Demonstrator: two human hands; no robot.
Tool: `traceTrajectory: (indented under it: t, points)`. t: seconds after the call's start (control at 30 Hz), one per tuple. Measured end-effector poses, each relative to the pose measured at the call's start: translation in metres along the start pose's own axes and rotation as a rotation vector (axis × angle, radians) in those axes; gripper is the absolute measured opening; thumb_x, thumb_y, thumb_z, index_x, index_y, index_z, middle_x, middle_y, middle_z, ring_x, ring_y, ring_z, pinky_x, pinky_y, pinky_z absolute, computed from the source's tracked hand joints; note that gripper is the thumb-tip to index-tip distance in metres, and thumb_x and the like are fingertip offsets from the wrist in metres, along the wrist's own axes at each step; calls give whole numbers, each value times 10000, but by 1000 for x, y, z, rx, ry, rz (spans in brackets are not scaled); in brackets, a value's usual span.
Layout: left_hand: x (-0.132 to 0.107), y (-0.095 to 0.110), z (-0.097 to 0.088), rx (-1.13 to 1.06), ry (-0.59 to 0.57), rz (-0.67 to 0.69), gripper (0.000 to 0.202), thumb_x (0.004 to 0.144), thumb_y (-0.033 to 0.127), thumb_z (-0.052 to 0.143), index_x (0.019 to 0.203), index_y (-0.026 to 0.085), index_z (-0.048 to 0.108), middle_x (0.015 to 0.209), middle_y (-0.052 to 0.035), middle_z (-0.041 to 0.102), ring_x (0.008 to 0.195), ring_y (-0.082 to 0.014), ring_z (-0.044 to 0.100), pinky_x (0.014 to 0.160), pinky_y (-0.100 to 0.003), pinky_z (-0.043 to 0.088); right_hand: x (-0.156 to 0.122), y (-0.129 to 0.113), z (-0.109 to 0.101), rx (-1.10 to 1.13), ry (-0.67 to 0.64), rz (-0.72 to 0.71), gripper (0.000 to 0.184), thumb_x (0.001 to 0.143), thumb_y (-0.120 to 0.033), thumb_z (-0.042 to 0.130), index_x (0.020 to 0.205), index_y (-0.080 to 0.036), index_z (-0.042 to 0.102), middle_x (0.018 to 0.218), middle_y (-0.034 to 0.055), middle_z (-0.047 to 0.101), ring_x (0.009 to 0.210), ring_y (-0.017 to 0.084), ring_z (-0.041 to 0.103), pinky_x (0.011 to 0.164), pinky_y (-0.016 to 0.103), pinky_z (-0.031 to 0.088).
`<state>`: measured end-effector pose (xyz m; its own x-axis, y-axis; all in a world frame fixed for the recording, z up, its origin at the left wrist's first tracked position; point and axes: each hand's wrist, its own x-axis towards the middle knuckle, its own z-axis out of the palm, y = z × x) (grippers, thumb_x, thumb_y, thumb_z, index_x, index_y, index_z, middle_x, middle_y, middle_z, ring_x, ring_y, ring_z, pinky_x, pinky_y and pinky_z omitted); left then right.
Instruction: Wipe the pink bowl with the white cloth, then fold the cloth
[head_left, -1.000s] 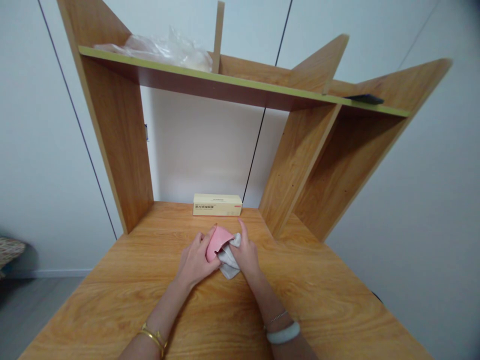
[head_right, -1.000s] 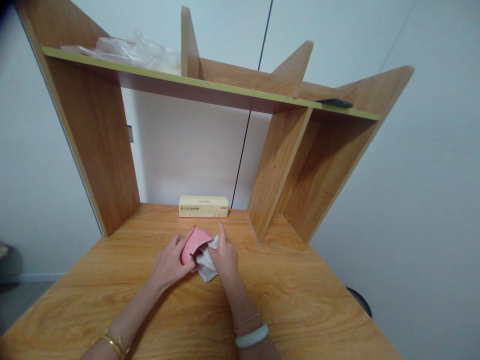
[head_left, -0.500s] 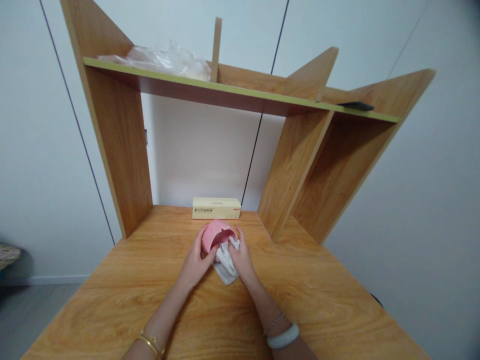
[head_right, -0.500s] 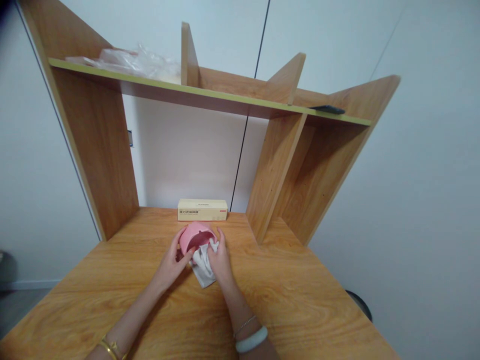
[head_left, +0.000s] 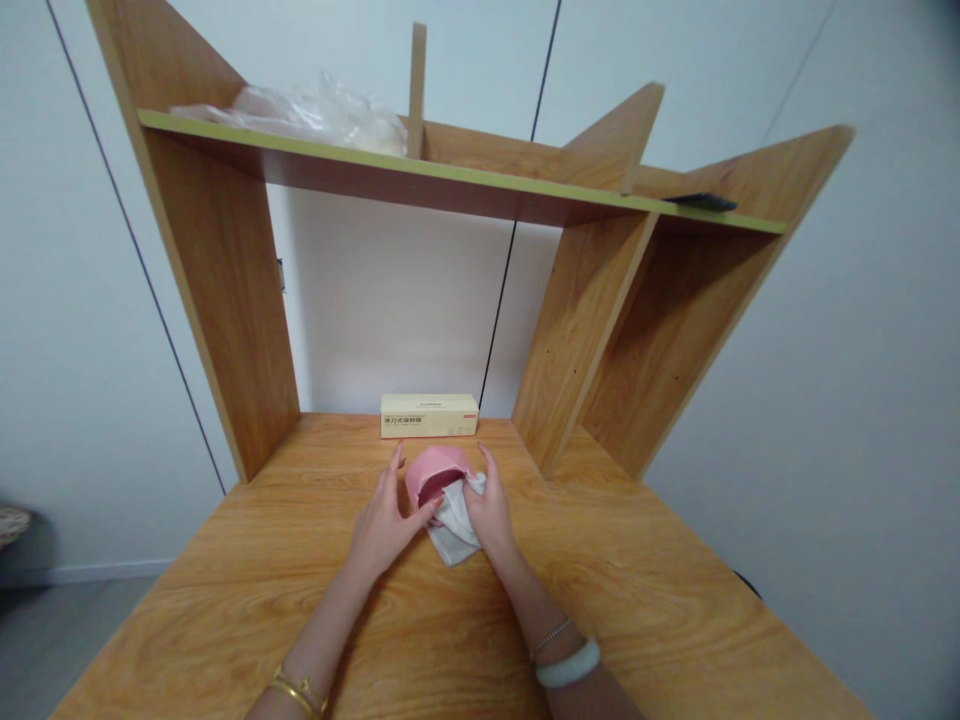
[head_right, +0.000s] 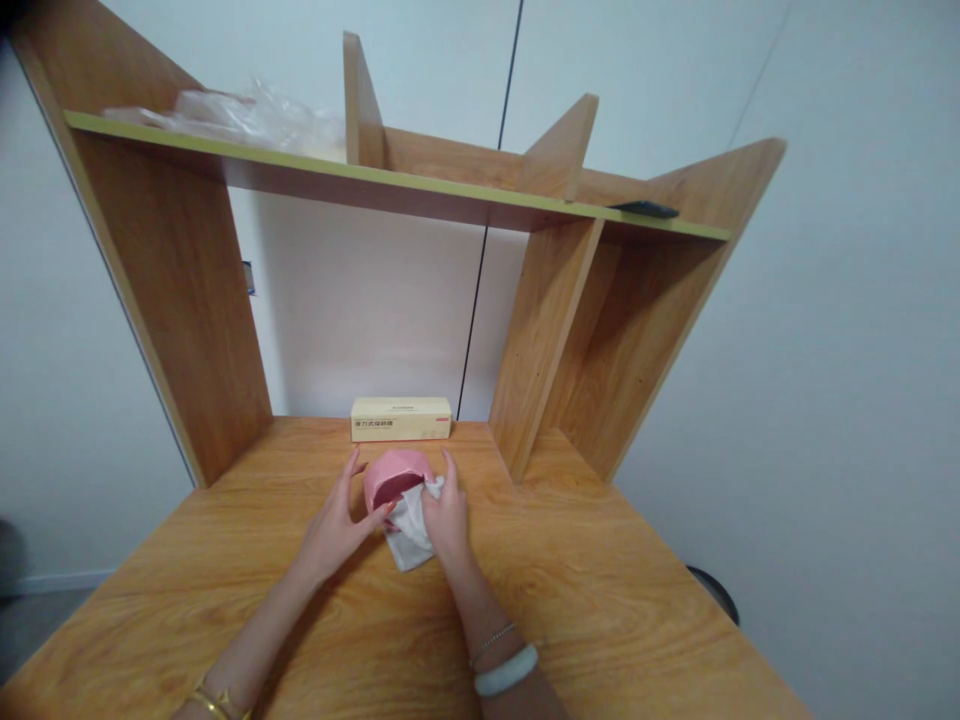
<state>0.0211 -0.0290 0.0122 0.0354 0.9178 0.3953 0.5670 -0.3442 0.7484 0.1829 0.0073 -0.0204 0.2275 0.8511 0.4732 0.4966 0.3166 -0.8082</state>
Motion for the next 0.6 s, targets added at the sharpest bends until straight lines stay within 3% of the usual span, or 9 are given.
traceTrajectory:
  t: [0.07, 0.17, 0.3, 0.4, 0.5, 0.6]
  points:
    - [0, -2, 5, -98, -29, -11, 797, 716, 435, 547, 1362, 227, 130, 1276, -120, 436, 1145, -244, 433, 902, -389, 370, 0, 0, 3, 112, 25, 16, 547, 747, -260, 446, 1275, -175, 333, 910, 57, 625, 714, 154, 573, 636, 250, 428]
    - [0, -4, 11, -198, -30, 12, 667, 752, 410, 500, 1326, 208, 225, 1263, -109, 458, 1126, -206, 455, 915, -339, 363, 0, -6, 2, 55, -26, 29, 545, 761, -299, 442, 1279, -174, 325, 930, 74, 625, 762, 172, 583, 657, 260, 425]
    - [-2, -1, 5, 40, -32, -102, 603, 728, 402, 515, 1276, 221, 338, 1072, -88, 599, 934, -241, 573, 797, -346, 423, -1, -20, -7, -305, -108, 76, 639, 737, -348, 494, 1315, -186, 275, 767, 59, 635, 695, 210, 594, 608, 270, 400]
    - [-3, 3, -5, 204, -61, -61, 634, 694, 427, 550, 1279, 274, 356, 1101, -75, 592, 946, -266, 570, 814, -356, 408, -2, -25, -12, -449, -155, 26, 653, 719, -322, 514, 1316, -187, 285, 713, 52, 631, 674, 225, 592, 608, 282, 394]
    - [-3, 5, -8, 185, -81, -49, 681, 701, 489, 528, 1308, 271, 311, 1126, -89, 576, 975, -277, 558, 828, -368, 402, -3, -19, -11, -358, -163, 16, 622, 739, -277, 477, 1319, -184, 273, 762, 54, 638, 704, 216, 593, 630, 286, 411]
    - [-1, 2, -1, 3, -52, -100, 795, 709, 489, 531, 1360, 207, 170, 1142, -132, 550, 1010, -274, 540, 824, -384, 410, -2, -9, -4, -159, -78, 44, 600, 759, -255, 437, 1322, -183, 242, 929, 73, 626, 830, 195, 585, 702, 284, 429]
